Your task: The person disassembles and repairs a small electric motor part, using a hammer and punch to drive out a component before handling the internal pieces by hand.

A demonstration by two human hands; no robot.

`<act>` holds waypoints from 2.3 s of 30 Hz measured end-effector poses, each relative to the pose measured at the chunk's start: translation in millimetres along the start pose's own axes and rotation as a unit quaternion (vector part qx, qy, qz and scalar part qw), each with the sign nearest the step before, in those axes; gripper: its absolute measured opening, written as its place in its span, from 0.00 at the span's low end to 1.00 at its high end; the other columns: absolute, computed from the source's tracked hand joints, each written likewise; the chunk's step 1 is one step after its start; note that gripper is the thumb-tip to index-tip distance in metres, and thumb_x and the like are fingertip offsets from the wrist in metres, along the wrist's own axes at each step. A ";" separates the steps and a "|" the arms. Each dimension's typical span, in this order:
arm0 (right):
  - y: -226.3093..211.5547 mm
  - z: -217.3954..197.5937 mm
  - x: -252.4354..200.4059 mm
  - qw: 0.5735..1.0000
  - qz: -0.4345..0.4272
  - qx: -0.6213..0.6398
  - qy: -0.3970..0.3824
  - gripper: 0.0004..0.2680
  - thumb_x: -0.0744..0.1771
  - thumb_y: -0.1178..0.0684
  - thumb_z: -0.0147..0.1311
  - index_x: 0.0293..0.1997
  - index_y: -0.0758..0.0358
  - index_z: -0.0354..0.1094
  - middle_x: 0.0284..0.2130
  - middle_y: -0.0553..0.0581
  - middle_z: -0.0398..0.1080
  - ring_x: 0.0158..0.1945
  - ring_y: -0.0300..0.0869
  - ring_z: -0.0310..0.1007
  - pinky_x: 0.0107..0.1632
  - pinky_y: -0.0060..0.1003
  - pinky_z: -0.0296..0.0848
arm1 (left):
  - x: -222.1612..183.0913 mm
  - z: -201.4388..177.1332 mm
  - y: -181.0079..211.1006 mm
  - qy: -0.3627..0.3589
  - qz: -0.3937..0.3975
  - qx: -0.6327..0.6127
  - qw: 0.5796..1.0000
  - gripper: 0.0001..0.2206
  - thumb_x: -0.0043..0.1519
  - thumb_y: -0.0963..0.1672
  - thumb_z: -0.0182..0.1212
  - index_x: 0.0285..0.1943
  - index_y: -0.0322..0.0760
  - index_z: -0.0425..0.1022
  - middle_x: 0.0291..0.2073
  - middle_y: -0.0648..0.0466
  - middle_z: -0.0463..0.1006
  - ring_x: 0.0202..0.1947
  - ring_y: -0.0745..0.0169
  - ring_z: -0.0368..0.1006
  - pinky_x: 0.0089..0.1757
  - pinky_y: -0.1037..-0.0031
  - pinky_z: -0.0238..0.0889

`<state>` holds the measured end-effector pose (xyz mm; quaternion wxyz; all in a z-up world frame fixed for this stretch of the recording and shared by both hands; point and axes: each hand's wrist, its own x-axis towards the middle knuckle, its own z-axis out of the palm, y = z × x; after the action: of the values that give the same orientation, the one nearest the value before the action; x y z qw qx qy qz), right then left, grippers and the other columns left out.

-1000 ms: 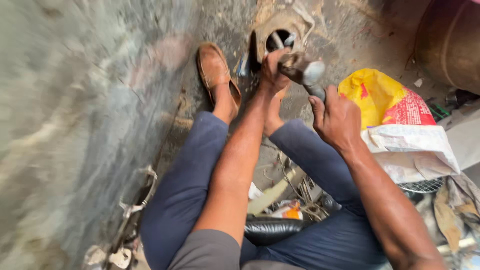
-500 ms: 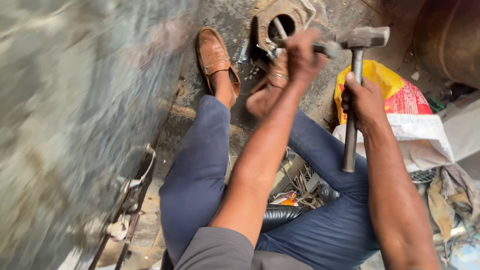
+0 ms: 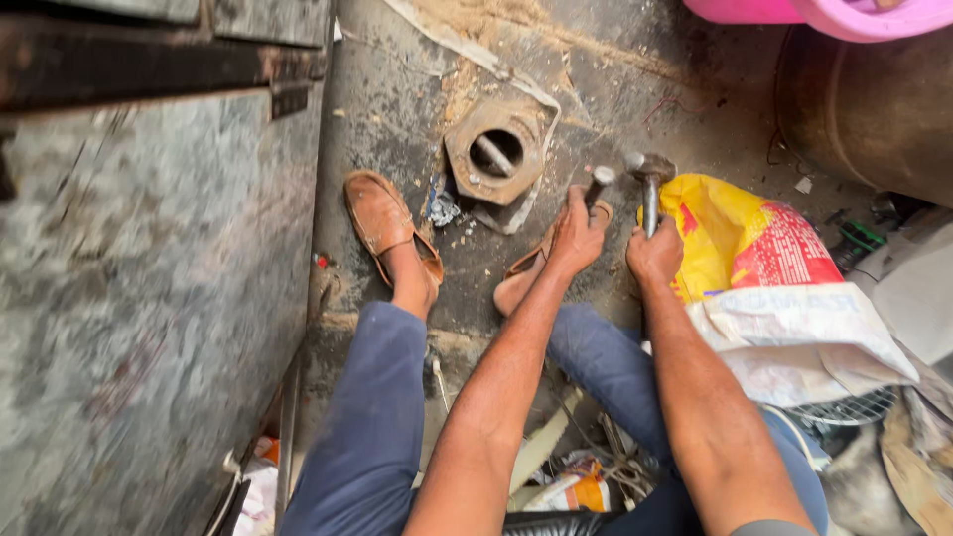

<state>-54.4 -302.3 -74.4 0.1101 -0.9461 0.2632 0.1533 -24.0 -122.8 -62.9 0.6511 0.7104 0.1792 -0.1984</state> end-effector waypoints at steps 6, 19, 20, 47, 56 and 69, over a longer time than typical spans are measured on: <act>7.9 29.3 -7.2 0.999 0.002 0.041 0.020 0.17 0.64 0.56 0.62 0.58 0.70 0.64 0.47 0.74 0.70 0.52 0.67 0.70 0.54 0.58 0.67 | 34.9 -10.2 -2.9 0.028 -0.009 0.013 0.999 0.26 0.58 0.35 0.51 0.68 0.33 0.59 0.50 0.34 0.75 0.53 0.31 0.72 0.53 0.54 0.64; -126.4 -145.9 -44.0 0.932 -0.028 0.340 -0.120 0.20 0.66 0.56 0.61 0.65 0.66 0.60 0.55 0.59 0.66 0.52 0.43 0.69 0.51 0.38 0.72 | 57.2 29.4 -17.2 -0.031 -0.122 -0.046 0.991 0.32 0.50 0.38 0.66 0.68 0.42 0.66 0.61 0.37 0.69 0.63 0.37 0.66 0.60 0.57 0.61; -135.3 -178.2 -58.3 0.922 0.004 0.355 -0.154 0.19 0.67 0.57 0.59 0.65 0.66 0.60 0.54 0.57 0.67 0.52 0.41 0.68 0.48 0.38 0.70 | 60.1 35.5 -18.2 -0.005 -0.082 -0.050 0.995 0.31 0.50 0.39 0.67 0.66 0.40 0.67 0.60 0.37 0.70 0.63 0.38 0.66 0.60 0.58 0.61; -195.9 -260.0 -105.7 0.922 -0.275 0.181 -0.203 0.13 0.67 0.57 0.62 0.57 0.68 0.67 0.47 0.63 0.71 0.46 0.48 0.75 0.49 0.39 0.73 | -53.1 -123.3 -109.7 0.381 -0.059 0.228 0.894 0.12 0.62 0.44 0.65 0.50 0.34 0.71 0.47 0.43 0.73 0.50 0.40 0.71 0.50 0.50 0.66; -182.4 -149.3 -79.4 0.907 -0.318 0.161 -0.224 0.09 0.67 0.60 0.62 0.52 0.66 0.73 0.39 0.63 0.72 0.43 0.53 0.75 0.47 0.44 0.72 | -100.7 -65.7 -163.8 0.287 -0.238 -0.380 0.846 0.07 0.58 0.42 0.51 0.43 0.36 0.69 0.40 0.54 0.75 0.35 0.65 0.75 0.34 0.66 0.75; -256.7 28.7 -54.5 0.886 -0.434 0.158 -0.038 0.10 0.65 0.57 0.67 0.49 0.60 0.73 0.44 0.56 0.73 0.45 0.54 0.72 0.45 0.46 0.73 | -39.5 -150.7 -99.2 0.382 -0.117 0.189 0.897 0.21 0.63 0.43 0.61 0.65 0.34 0.65 0.43 0.42 0.76 0.40 0.42 0.74 0.43 0.56 0.65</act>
<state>31.0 -53.8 -49.3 0.3237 -0.9293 -0.1571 0.0829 -101.4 36.1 -116.1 0.3580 0.8153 0.4549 -0.0171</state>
